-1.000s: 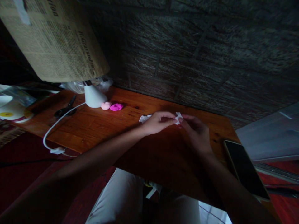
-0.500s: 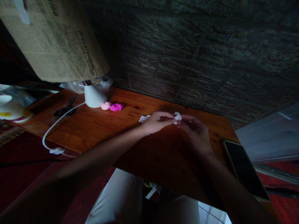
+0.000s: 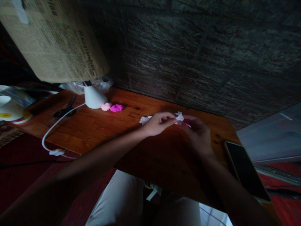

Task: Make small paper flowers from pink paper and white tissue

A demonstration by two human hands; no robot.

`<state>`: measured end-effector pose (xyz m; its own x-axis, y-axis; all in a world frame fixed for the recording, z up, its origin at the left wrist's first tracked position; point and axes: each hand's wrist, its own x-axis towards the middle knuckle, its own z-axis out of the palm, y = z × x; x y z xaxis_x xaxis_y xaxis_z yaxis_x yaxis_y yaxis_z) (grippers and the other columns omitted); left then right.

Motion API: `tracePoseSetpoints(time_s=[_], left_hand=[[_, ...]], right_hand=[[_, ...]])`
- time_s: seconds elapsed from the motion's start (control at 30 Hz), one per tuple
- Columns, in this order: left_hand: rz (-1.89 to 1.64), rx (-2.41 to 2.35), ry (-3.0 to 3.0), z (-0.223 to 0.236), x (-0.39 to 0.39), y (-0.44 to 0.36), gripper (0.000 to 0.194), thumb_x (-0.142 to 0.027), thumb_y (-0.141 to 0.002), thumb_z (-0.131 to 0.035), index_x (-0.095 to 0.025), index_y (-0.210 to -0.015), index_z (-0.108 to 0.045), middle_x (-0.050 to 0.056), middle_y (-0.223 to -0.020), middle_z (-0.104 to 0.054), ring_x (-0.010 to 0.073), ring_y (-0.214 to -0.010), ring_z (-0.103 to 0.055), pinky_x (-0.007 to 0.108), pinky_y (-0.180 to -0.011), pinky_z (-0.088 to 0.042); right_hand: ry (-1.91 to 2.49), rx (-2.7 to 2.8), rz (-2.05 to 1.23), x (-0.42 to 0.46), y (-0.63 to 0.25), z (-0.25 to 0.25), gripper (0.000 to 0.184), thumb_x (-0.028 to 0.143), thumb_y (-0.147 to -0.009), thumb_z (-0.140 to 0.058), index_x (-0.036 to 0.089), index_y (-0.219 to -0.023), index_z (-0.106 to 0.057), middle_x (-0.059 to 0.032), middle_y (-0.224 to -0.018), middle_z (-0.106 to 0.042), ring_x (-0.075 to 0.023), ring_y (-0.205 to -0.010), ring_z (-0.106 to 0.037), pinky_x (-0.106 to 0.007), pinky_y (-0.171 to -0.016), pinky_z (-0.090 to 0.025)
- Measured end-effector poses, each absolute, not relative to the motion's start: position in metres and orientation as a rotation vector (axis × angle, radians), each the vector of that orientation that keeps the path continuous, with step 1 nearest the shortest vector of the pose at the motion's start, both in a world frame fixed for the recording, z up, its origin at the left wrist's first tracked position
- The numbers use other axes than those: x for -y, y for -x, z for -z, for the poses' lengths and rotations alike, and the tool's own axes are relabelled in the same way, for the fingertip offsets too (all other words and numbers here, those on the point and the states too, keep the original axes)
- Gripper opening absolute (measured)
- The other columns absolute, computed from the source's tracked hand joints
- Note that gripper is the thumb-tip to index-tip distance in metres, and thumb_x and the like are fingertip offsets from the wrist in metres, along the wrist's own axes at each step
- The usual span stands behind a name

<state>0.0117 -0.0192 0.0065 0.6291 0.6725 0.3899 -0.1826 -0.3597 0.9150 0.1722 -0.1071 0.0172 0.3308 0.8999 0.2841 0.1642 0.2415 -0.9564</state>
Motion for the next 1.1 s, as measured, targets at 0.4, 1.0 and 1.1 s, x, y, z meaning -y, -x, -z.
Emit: tracePoseSetpoints(time_s=[0.4, 1.0, 1.1], left_hand=[[-0.99, -0.484, -1.832, -0.0111, 0.0208, -0.0093, 0.022, -0.036, -0.09, -0.066, -0.015, -0.093, -0.073, 0.005, -0.095, -0.072, 0.012, -0.078, -0.058, 0.023, -0.069, -0.04], [-0.952, -0.384, -1.762, -0.0085, 0.0132, -0.0075, 0.024, -0.038, -0.084, -0.074, -0.015, -0.091, -0.077, 0.008, -0.098, -0.073, 0.0151, -0.089, -0.065, 0.026, -0.08, -0.046], [-0.993, -0.372, -1.731, -0.0087, 0.0124, -0.0073, 0.024, -0.038, -0.083, -0.076, -0.015, -0.091, -0.078, 0.008, -0.097, -0.072, 0.0155, -0.089, -0.065, 0.027, -0.081, -0.047]], right_hand=[[1.24, 1.16, -0.634, 0.1067, -0.1727, -0.0144, 0.035, 0.042, -0.073, -0.086, 0.024, -0.101, -0.073, -0.0056, -0.106, -0.079, -0.0227, -0.098, -0.074, -0.046, -0.097, -0.058], [1.266, 1.219, -0.593, 0.1081, -0.172, -0.0116, 0.033, 0.041, -0.075, -0.084, 0.024, -0.102, -0.072, -0.0069, -0.109, -0.077, -0.0221, -0.098, -0.073, -0.044, -0.095, -0.058], [1.257, 1.189, -0.636, 0.1073, -0.172, -0.0128, 0.037, 0.041, -0.074, -0.085, 0.024, -0.103, -0.07, -0.0067, -0.109, -0.077, -0.0223, -0.101, -0.073, -0.044, -0.098, -0.057]])
